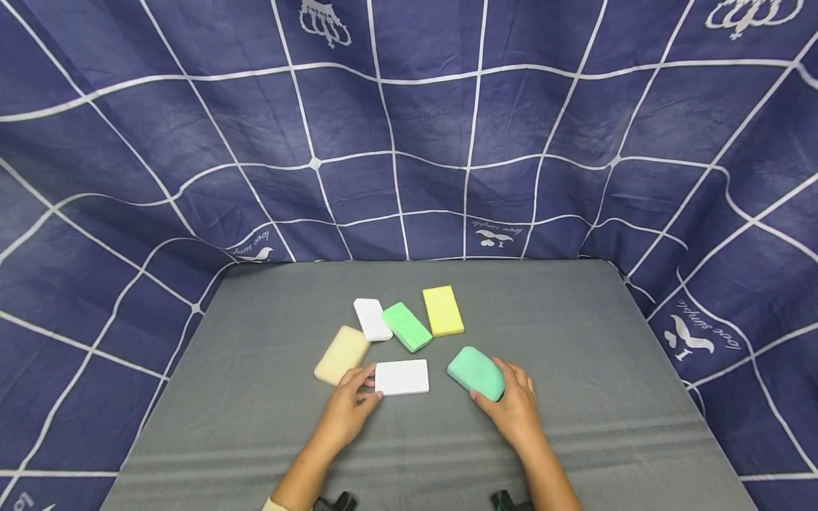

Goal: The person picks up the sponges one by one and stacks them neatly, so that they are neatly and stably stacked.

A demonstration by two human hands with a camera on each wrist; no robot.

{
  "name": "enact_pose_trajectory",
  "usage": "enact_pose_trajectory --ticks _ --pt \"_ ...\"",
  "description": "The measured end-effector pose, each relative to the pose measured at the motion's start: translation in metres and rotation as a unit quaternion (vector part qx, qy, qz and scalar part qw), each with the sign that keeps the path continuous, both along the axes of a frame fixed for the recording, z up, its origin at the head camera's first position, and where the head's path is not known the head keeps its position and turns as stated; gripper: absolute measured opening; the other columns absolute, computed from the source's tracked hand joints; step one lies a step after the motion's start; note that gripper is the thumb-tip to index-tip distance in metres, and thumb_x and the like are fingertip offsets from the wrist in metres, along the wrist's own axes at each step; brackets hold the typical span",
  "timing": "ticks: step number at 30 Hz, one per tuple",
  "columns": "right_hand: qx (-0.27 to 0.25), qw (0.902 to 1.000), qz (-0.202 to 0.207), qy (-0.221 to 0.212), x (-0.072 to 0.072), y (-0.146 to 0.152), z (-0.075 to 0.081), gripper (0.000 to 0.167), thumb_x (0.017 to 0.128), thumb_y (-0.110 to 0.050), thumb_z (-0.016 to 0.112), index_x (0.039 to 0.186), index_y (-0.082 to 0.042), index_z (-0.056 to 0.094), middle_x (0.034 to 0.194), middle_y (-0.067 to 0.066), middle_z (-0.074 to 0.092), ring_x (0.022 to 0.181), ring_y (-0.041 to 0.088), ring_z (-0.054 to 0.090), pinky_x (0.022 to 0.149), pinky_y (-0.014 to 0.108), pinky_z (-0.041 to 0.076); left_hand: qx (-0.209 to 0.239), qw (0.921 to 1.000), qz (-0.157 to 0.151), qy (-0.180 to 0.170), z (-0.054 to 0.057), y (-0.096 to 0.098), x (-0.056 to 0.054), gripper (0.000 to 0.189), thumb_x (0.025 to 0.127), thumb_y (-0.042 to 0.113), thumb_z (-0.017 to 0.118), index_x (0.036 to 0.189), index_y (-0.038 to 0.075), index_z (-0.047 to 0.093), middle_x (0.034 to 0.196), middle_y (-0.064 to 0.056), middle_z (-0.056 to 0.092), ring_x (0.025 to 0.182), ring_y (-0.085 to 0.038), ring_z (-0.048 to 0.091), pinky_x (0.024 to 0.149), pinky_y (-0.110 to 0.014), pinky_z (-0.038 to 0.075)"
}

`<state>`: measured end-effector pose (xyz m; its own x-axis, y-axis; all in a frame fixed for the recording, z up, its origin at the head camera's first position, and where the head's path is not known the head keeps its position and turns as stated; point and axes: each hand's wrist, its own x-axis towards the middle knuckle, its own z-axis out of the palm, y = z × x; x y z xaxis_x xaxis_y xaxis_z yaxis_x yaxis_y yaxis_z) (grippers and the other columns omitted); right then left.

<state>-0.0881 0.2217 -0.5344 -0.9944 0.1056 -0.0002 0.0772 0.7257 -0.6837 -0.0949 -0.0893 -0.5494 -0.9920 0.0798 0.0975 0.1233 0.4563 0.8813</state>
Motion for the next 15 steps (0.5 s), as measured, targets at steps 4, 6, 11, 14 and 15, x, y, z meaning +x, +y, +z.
enact_pose_trajectory --ticks 4,6,11,14,15 --pt "0.004 1.0000 0.006 -0.003 -0.0002 0.0006 -0.0001 0.083 0.083 -0.028 0.083 0.150 -0.002 0.043 0.144 0.028 0.044 0.129 0.044 0.041 0.102 0.060 0.040 0.000 1.0000 0.001 0.001 -0.0007 0.0002 -0.0002 0.053 0.088 0.000 0.074 0.138 -0.005 0.057 0.125 -0.014 0.060 0.106 -0.025 0.064 0.084 -0.025 0.061" --pt "0.007 0.9999 0.009 -0.005 0.0001 0.0008 0.0001 0.083 0.083 -0.027 0.083 0.150 -0.001 0.043 0.145 0.028 0.043 0.130 0.045 0.041 0.102 0.060 0.040 0.001 1.0000 0.002 0.001 -0.0008 0.0003 -0.0003 0.053 0.088 0.000 0.074 0.138 -0.005 0.057 0.125 -0.014 0.060 0.106 -0.026 0.064 0.084 -0.025 0.061" --pt "0.010 0.9998 0.011 -0.012 0.0008 0.0006 0.0011 0.083 0.083 -0.025 0.083 0.151 -0.002 0.041 0.146 0.029 0.042 0.130 0.046 0.040 0.103 0.062 0.039 -0.005 1.0000 0.003 0.001 -0.0007 0.0003 0.0004 0.053 0.089 0.001 0.074 0.138 -0.005 0.057 0.125 -0.013 0.061 0.106 -0.025 0.064 0.084 -0.025 0.061" --pt "0.010 0.9998 0.010 -0.011 0.0006 -0.0003 0.0018 0.082 0.083 -0.024 0.083 0.151 -0.001 0.042 0.145 0.029 0.043 0.130 0.045 0.041 0.103 0.062 0.039 -0.007 1.0000 0.005 -0.002 -0.0005 0.0004 0.0006 0.053 0.089 0.002 0.074 0.139 -0.004 0.057 0.125 -0.012 0.061 0.106 -0.023 0.064 0.084 -0.024 0.061" --pt "0.009 0.9999 0.009 -0.010 0.0005 -0.0006 0.0020 0.082 0.083 -0.023 0.083 0.150 -0.001 0.042 0.145 0.029 0.043 0.130 0.045 0.041 0.103 0.061 0.039 -0.007 1.0000 0.005 -0.001 -0.0004 0.0005 0.0006 0.053 0.089 0.002 0.074 0.139 -0.004 0.057 0.125 -0.012 0.061 0.106 -0.023 0.064 0.084 -0.024 0.061"
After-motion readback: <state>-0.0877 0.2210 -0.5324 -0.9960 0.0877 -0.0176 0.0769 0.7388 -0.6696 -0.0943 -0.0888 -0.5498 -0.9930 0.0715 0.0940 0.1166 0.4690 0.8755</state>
